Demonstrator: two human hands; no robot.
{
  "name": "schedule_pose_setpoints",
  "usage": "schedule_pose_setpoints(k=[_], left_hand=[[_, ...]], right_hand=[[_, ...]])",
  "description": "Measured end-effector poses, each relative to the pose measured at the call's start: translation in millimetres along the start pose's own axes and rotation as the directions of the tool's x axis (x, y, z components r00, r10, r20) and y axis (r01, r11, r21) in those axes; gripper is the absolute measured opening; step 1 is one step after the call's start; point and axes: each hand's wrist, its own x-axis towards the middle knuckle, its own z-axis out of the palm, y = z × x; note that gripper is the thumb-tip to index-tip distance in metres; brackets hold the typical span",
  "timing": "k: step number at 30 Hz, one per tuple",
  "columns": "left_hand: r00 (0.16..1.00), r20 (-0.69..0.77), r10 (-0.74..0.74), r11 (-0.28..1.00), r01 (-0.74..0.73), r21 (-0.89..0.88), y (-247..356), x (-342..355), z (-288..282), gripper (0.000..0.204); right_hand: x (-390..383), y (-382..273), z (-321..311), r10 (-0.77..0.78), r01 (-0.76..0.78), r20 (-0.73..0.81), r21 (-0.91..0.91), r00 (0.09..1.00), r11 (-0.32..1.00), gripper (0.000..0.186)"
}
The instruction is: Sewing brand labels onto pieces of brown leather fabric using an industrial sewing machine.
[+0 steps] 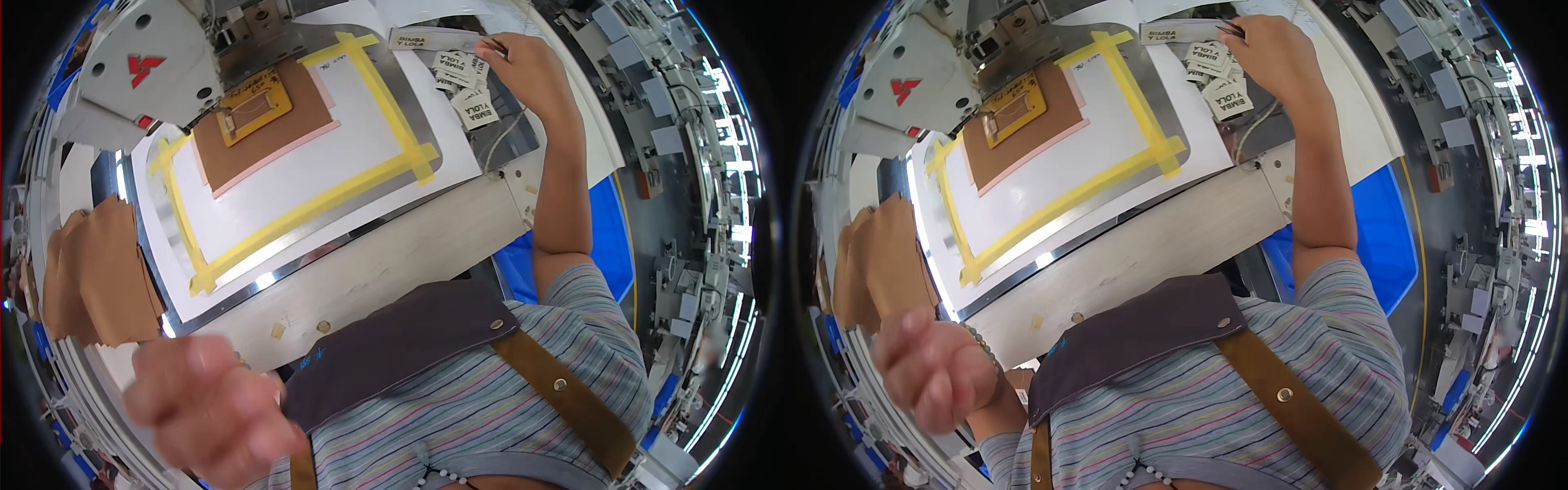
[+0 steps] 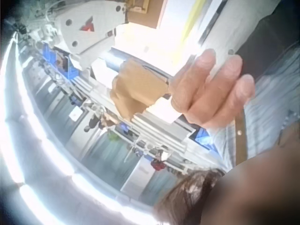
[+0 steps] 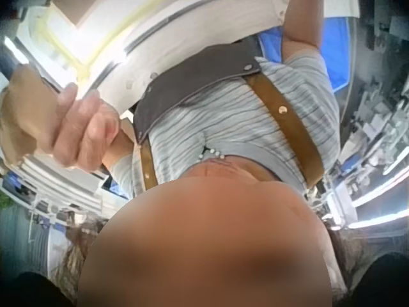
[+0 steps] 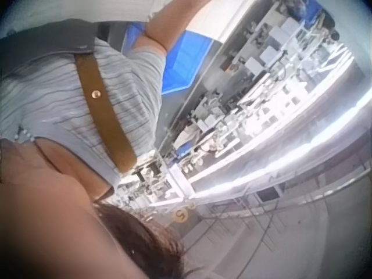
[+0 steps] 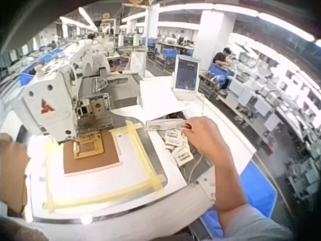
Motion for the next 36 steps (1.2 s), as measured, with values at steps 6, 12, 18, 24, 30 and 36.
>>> schedule_pose_setpoints(k=[6,12,18,24,30,36], left_hand=[[0.995,0.072,0.069,0.975,-0.052,-0.214,25,27,3,0.04],[0.951,-0.201,0.236,0.97,-0.243,-0.013,23,4,-20,0.035],[0.931,-0.009,0.364,0.921,-0.361,-0.144,2,27,-27,0.041],[0.997,-0.075,0.017,1.0,-0.017,-0.001,36,10,-20,0.038],[0.963,0.181,-0.199,0.951,0.146,0.271,-6,-32,-2,0.034],[0.792,0.383,-0.475,0.862,0.332,0.383,-107,-90,49,0.042]], right_hand=[[4,27,73,-0.09,0.101,0.065,-0.206,0.994,0.973,0.024],[11,22,62,-0.184,0.169,-0.035,-0.258,0.982,0.951,0.022],[2,-64,52,-0.401,0.425,-0.14,0.335,0.905,0.841,0.016],[9,-158,120,-0.7,0.736,-0.227,0.203,0.677,0.646,0.029],[21,-193,168,-0.78,0.781,-0.04,0.014,0.625,0.625,0.021],[28,-189,183,-0.807,0.803,-0.01,-0.085,0.591,0.59,0.015]])
